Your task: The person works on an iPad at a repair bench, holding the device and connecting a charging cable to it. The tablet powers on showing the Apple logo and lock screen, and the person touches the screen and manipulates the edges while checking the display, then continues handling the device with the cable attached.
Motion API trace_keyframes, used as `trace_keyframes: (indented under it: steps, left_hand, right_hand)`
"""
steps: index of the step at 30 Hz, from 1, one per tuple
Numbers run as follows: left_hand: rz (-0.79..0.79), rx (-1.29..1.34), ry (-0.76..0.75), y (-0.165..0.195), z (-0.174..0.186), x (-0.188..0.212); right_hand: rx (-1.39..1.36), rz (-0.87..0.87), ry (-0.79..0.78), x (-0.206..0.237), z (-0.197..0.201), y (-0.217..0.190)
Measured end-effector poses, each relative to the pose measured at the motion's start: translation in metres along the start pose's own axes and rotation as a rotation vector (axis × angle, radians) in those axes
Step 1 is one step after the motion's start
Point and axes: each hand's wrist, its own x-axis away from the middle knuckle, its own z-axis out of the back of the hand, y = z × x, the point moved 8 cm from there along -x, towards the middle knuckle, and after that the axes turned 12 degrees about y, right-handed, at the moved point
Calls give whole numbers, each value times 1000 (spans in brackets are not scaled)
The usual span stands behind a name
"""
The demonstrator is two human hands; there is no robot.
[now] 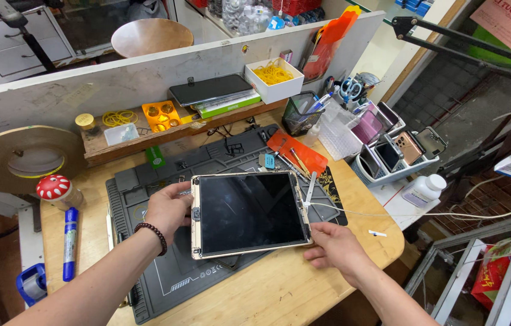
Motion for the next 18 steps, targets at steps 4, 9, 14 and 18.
trace_keyframes:
  steps: [4,9,14,18]
  left_hand:
    - [44,19,-41,-4,-1,-5]
    - [-49,-95,5,0,1,-5]
    - [-179,-289,94,15,2,-5]
    - [-150,-360,134,21,4,-6]
  right_hand:
    - [18,14,21,-3,0,1]
    - [4,16,12,-5,4,4]
    - [17,19,7,-2,0,1]
    - [23,21,3,1,2,-2]
